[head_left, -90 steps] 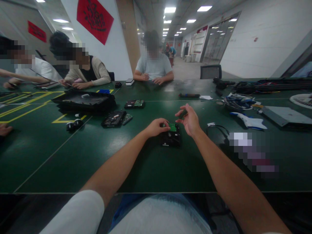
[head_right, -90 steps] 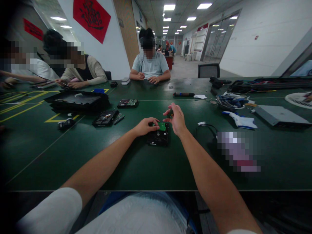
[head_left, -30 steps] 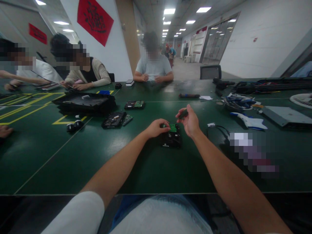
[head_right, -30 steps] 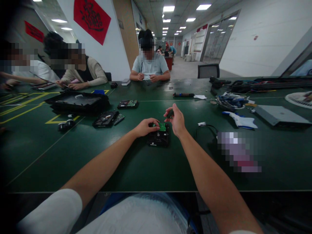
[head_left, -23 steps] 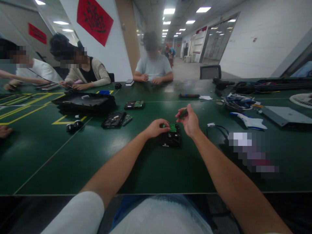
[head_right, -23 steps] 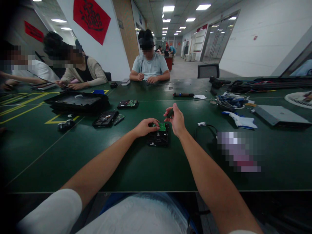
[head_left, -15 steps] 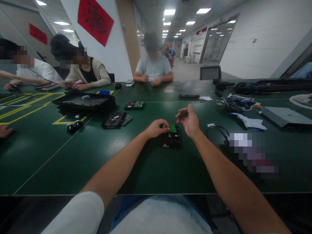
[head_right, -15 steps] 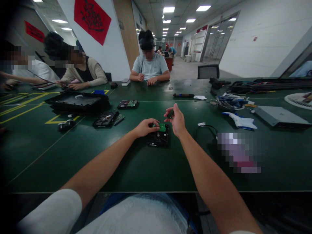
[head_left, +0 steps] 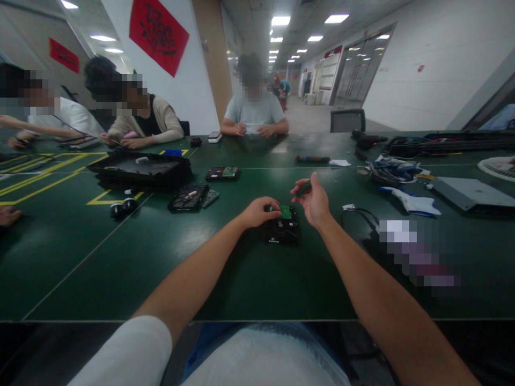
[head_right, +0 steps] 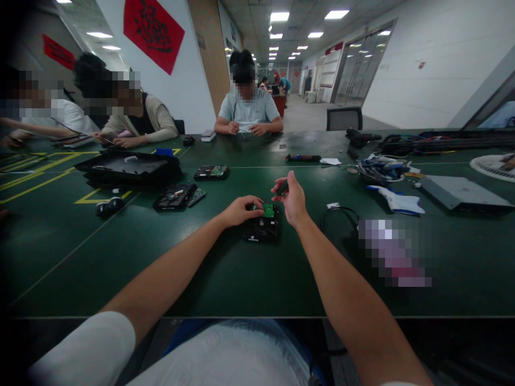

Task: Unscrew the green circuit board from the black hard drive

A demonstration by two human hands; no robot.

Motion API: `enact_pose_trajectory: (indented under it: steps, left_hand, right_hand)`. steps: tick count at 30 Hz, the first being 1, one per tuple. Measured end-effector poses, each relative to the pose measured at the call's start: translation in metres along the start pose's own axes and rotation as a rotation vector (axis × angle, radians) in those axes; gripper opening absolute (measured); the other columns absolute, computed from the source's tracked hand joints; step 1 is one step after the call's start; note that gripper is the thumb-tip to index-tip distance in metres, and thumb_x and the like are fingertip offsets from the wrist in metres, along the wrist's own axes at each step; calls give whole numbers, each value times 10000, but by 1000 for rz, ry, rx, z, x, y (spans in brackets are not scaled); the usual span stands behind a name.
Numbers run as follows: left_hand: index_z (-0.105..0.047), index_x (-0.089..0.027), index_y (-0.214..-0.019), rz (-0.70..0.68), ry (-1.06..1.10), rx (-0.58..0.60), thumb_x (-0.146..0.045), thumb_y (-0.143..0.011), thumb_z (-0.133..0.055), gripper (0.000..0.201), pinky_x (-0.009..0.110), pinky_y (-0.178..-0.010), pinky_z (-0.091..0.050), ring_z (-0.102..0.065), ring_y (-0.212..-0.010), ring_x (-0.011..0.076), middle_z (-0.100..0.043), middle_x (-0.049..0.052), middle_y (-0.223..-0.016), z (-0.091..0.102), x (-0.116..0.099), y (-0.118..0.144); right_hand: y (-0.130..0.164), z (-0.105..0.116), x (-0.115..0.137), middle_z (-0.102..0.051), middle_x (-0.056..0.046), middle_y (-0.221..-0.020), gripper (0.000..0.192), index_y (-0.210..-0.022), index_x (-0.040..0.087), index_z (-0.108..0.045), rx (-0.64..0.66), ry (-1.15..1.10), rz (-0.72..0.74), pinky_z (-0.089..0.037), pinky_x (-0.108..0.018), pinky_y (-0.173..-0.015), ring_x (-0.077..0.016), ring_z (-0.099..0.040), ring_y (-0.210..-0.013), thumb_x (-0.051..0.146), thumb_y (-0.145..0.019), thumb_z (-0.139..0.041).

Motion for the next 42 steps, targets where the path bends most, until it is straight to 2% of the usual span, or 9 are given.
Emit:
enact_pose_trajectory:
  steps: [9, 16, 20, 26, 30, 34, 42]
  left_hand:
    - [-759, -218, -954, 18, 4, 5, -399, -823, -774, 224, 419, -1039, -477, -664, -1108, 246, -727, 56, -1196, 0, -2, 0]
    - [-764, -219, -961, 1, 11, -1, -392, -822, -785, 223, 414, -1050, -470, -664, -1108, 238, -725, 55, -1193, 0, 0, 0]
    - [-761, -215, -965, -3, 8, -2, -391, -827, -781, 225, 417, -1048, -472, -666, -1100, 239, -729, 58, -1182, -1, 1, 0]
    - [-762, -220, -959, 7, -10, 1, -402, -831, -775, 223, 419, -1053, -471, -662, -1099, 240, -721, 57, -1210, 0, 1, 0]
    - [-765, -227, -963, 21, -11, 3, -408, -825, -776, 228, 418, -1038, -481, -664, -1085, 241, -725, 53, -1203, 0, 2, 0]
    - [-765, -228, -962, 13, 2, -1, -402, -823, -778, 223, 415, -1032, -480, -663, -1086, 241, -725, 54, -1195, 0, 1, 0]
    - [-760, -224, -963, 17, -2, 4, -396, -822, -780, 224, 407, -997, -487, -665, -1077, 235, -718, 51, -1217, 0, 1, 0]
  right_hand:
    - [3, -4, 4, -644, -9, -770, 592, -906, 247, -707, 25, 82, 30, -523, -268, -546, -169, -647, -745, 821, -811, -600]
    - [5, -9, 3, -630, -18, -811, 590, -985, 263, -736, 85, 60, -10, -520, -263, -551, -182, -639, -809, 805, -839, -554]
    - [4, -9, 2, -632, -19, -833, 518, -960, 259, -744, 86, 91, 6, -522, -251, -539, -177, -627, -825, 746, -852, -607]
    - [4, -9, 2, -674, -20, -948, 451, -869, 248, -699, 80, 98, 9, -581, -257, -608, -168, -647, -867, 697, -820, -697]
    - [7, -12, 1, -699, -24, -900, 456, -869, 240, -654, 99, 87, -19, -604, -289, -635, -193, -687, -883, 687, -808, -723]
    - [7, -13, 0, -683, -1, -805, 456, -884, 251, -623, 101, 67, -37, -596, -295, -618, -185, -682, -805, 685, -802, -735]
    - [7, -13, -1, -595, 5, -759, 603, -903, 250, -701, 110, 38, -67, -535, -271, -554, -156, -606, -706, 834, -804, -590]
Point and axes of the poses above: each hand's wrist, its own y-axis away from the middle knuckle, its own z-axis out of the back of the hand, x = y × z, the point moved 6 cm from there along -y, towards the middle knuckle
